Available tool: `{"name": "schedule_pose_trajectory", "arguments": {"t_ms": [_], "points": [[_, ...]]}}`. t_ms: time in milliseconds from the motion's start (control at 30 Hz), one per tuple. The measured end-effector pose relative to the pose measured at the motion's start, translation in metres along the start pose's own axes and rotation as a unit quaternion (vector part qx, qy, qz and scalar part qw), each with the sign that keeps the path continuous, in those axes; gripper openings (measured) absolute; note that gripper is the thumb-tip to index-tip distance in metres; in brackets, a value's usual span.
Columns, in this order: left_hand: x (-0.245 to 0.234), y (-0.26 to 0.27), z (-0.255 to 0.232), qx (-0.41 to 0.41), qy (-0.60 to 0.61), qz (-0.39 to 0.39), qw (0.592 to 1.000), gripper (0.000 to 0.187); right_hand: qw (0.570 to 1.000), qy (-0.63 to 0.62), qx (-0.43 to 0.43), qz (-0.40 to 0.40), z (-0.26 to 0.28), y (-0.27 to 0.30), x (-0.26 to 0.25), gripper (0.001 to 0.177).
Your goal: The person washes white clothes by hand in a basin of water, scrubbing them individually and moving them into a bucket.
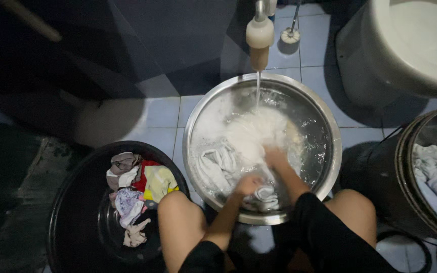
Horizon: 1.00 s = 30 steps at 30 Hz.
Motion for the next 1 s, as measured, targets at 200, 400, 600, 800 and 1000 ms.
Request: {"name": "schedule_pose_trajectory", "arguments": {"t_ms": [200,400,600,800,1000], "points": [[-0.063,0.003,-0.020,0.052,0.018,-0.218,0.974,0.025,0.978,-0.041,-0.049,0.197,-0.025,0.063,0.048,0.045],[-0.057,-0.005,-0.070,0.195,-0.057,-0.193,0.960,0.046,0.943,-0.298,-0.061,-0.134,-0.081,0.048,-0.073,0.025],[-0.049,-0.033,-0.163,0.313,0.013,-0.166,0.935,0.082,0.827,-0.468,-0.206,-0.233,-0.080,0.118,-0.286,0.016],[-0.089,-0.093,-0.132,0.234,0.097,-0.242,0.937,0.045,0.760,-0.436,-0.237,-0.420,-0.098,0.205,-0.448,0.021],[-0.249,-0.070,-0.104,0.183,0.438,-0.331,0.815,0.029,0.690,-0.535,-0.208,-0.440,-0.189,0.217,-0.443,0.019]]}}
Point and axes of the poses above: each hand's wrist, its own y-axis away from the middle knuckle, its own x-axis out of the palm, z = x × y, the point moved 8 cm from there along -y, towards the middle knuckle, and after that the axes turned 8 degrees about y, right-handed, at the moved point
